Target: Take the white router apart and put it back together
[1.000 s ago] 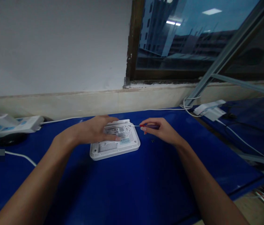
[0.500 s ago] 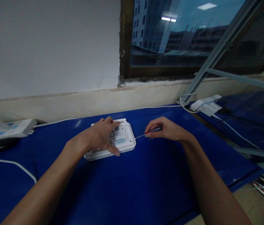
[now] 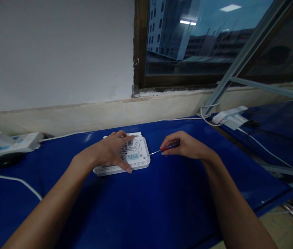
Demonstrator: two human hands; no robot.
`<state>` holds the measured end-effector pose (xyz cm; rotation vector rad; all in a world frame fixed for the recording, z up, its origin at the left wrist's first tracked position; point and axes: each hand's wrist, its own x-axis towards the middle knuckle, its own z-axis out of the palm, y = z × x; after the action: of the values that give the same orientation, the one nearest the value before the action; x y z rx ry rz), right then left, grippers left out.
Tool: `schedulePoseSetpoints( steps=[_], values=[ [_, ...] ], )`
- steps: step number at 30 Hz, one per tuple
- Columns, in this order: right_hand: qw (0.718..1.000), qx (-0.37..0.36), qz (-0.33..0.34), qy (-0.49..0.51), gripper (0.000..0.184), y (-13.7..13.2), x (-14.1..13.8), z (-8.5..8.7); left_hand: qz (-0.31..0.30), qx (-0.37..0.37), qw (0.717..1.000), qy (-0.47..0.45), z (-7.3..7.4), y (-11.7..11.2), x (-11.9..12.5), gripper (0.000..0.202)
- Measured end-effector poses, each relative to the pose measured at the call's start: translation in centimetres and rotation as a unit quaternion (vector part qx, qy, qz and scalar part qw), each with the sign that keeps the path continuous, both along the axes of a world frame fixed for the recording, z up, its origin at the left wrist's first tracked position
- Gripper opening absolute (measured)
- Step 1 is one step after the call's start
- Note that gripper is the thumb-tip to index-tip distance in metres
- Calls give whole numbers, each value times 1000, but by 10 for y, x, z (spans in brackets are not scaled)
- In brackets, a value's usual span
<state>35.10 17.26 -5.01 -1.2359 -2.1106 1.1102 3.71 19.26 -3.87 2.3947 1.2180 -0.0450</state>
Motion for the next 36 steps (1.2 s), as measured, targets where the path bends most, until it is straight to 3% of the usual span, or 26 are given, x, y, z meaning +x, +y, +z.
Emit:
schedulePoseSetpoints(
  steps=[14, 26, 33, 36],
  values=[
    [998, 40, -1, -54, 12, -3, -2, 0, 1, -2, 1000, -13, -1, 0, -1, 119],
    [998, 48, -3, -34, 14, -4, -5, -2, 1, -1, 1000, -7, 2, -2, 1, 117],
    [998, 41, 3, -45, 24, -4, -10, -1, -14, 82, 995, 52, -2, -12, 18, 129],
    [1000, 18, -1, -26, 25, -3, -12, 0, -29, 92, 995, 27, -3, -10, 18, 128]
  ],
)
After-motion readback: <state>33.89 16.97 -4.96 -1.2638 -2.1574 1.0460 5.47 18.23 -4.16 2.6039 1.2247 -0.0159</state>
